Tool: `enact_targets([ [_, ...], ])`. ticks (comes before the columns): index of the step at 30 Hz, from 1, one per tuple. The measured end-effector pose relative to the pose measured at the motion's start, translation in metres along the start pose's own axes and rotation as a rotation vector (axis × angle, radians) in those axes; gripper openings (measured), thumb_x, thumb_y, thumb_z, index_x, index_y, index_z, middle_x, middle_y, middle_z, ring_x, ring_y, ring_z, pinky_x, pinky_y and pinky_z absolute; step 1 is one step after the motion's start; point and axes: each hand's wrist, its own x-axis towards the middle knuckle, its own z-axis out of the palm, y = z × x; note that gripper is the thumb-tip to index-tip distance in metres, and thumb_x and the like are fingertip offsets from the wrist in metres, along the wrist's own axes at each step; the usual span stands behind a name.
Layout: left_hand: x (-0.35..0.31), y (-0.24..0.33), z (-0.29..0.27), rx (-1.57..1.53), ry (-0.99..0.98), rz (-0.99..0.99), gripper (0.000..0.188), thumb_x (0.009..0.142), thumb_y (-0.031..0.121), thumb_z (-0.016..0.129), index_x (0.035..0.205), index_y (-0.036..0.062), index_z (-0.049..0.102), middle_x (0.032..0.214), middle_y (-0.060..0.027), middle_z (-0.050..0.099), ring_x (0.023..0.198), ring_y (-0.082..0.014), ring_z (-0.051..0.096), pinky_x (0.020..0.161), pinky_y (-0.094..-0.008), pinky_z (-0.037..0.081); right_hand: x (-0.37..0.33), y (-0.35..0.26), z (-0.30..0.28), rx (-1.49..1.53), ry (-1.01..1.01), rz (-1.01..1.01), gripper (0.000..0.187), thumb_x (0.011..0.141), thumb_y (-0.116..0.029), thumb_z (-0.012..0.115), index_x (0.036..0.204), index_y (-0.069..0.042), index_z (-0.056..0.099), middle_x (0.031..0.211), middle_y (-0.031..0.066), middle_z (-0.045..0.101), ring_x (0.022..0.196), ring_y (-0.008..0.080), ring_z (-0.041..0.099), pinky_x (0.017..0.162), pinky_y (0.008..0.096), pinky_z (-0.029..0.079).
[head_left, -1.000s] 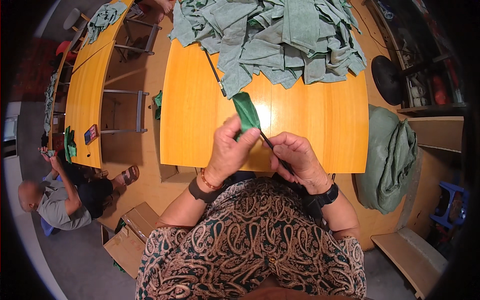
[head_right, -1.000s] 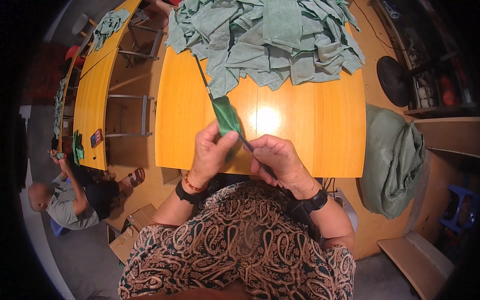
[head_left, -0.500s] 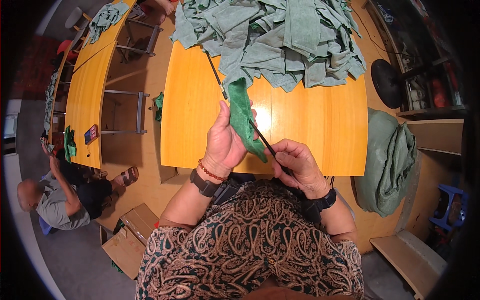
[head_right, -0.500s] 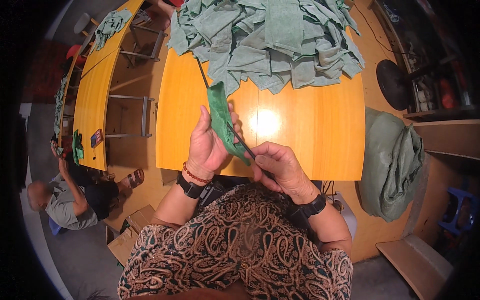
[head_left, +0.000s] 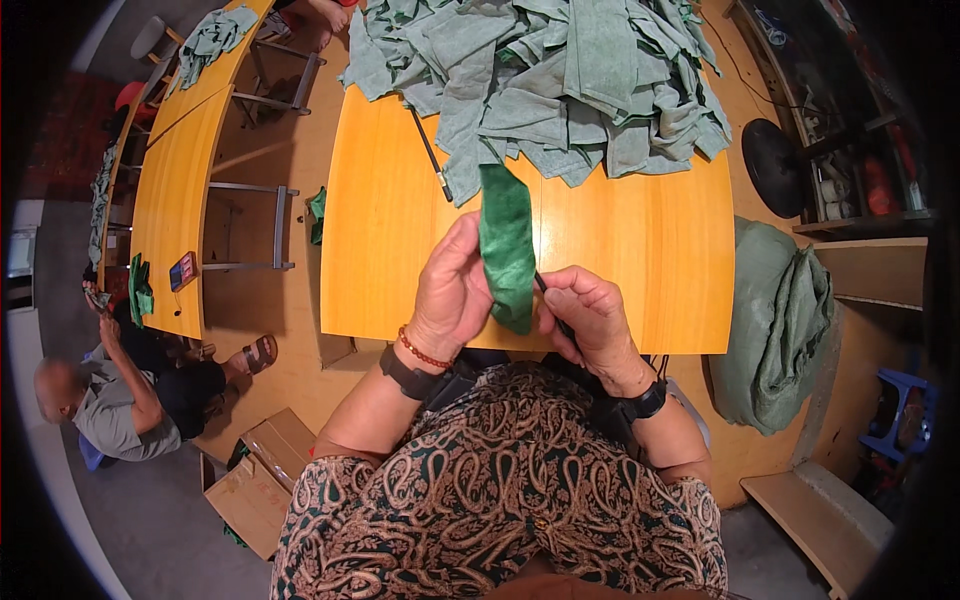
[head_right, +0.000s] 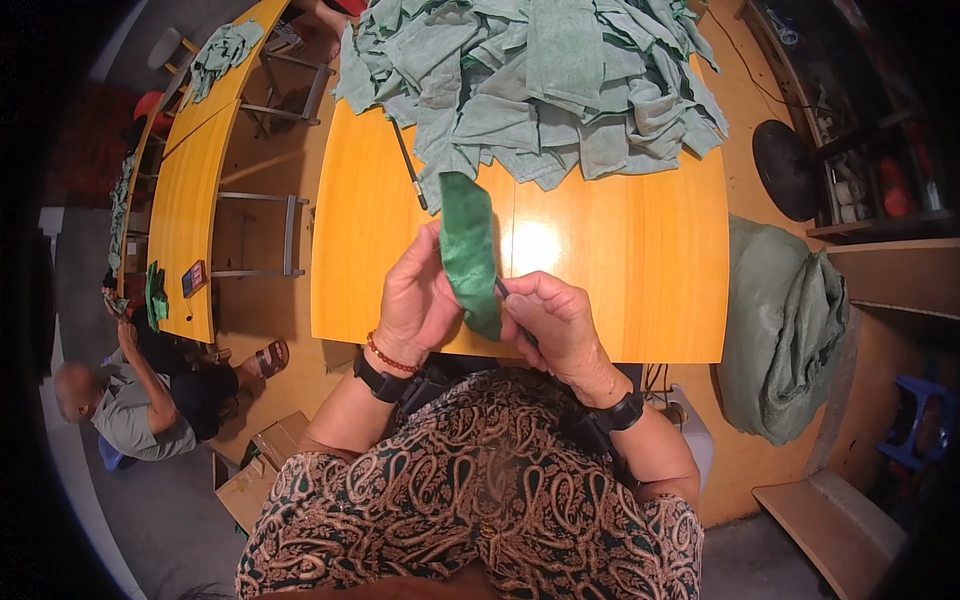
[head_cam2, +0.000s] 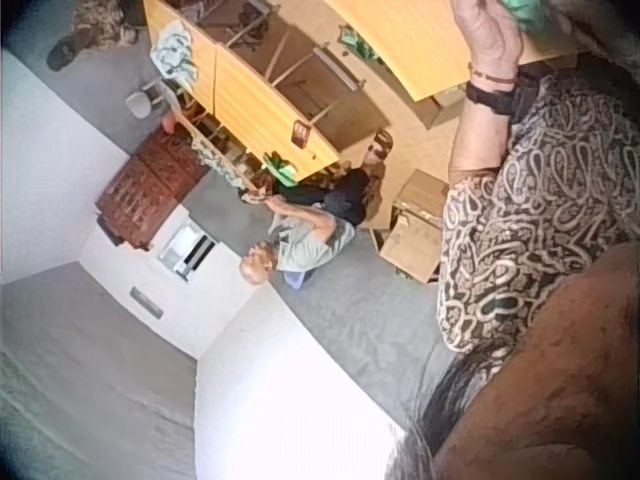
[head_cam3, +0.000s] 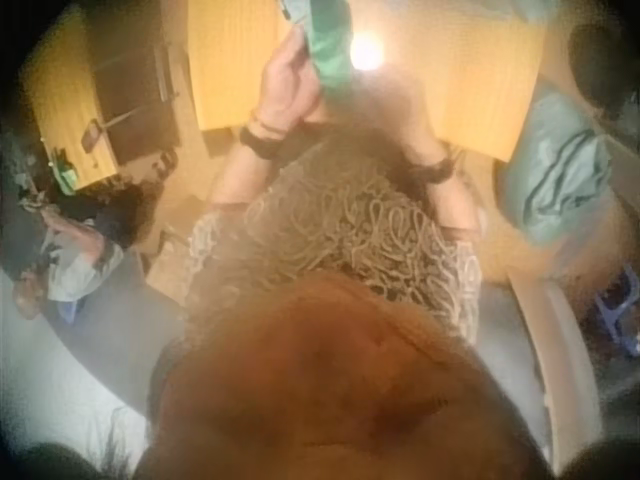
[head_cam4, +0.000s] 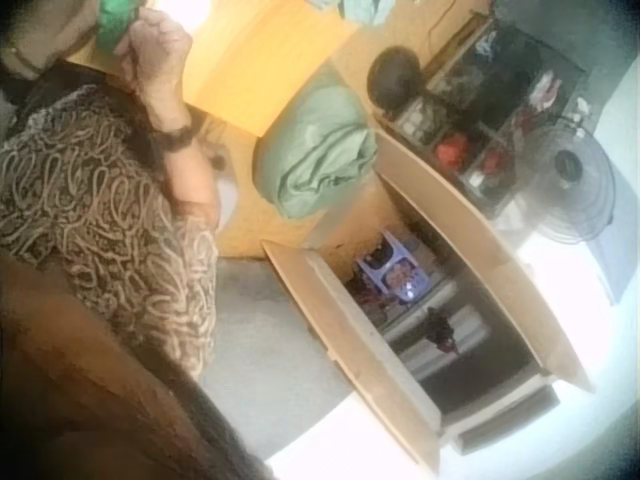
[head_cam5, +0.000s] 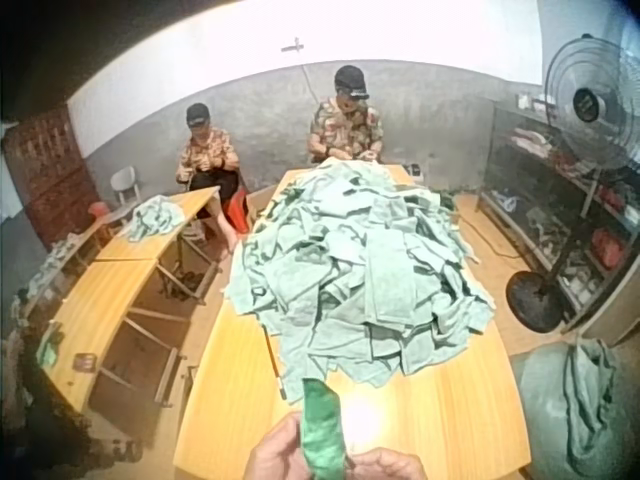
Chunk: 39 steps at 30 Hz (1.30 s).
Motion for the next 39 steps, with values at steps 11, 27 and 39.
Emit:
enact_targets([
  [11,-0.002,-0.026,-0.021,0.576,0.024,0.226,0.016,0.101,0.020,0.059,0.102,0.0046,0.060,0.091,0.0005,0.064,0.080,-0.0056,0.058,0.074,-0.0231,0.050,0.004,-0.001,-0.001,-0.088,-0.016,-0.034,0.014,0.100,-0.009,0.052,0.107,-0.002,0.062,0.071,0.0039,0.063,0.042,0.0050,0.045,0.037,0.0185,0.034],
  [27,-0.001,-0.007,-0.012,0.497,-0.016,0.253,0.022,0.098,0.019,0.063,0.111,0.0015,0.062,0.096,-0.0013,0.067,0.080,-0.0070,0.062,0.071,-0.0229,0.053,0.005,-0.015,-0.003,-0.164,-0.090,0.048,0.015,0.099,-0.010,0.056,0.108,-0.002,0.064,0.071,0.0022,0.064,0.044,0.0035,0.047,0.039,0.0177,0.035],
  [39,-0.004,0.005,-0.008,0.585,0.072,0.406,0.027,0.100,0.025,0.060,0.105,-0.0004,0.067,0.090,0.0003,0.067,0.077,-0.0054,0.059,0.070,-0.0229,0.050,-0.006,-0.010,-0.007,-0.130,-0.120,0.054,0.014,0.100,-0.008,0.054,0.108,-0.002,0.063,0.071,0.0029,0.064,0.043,0.0036,0.046,0.038,0.0180,0.034],
])
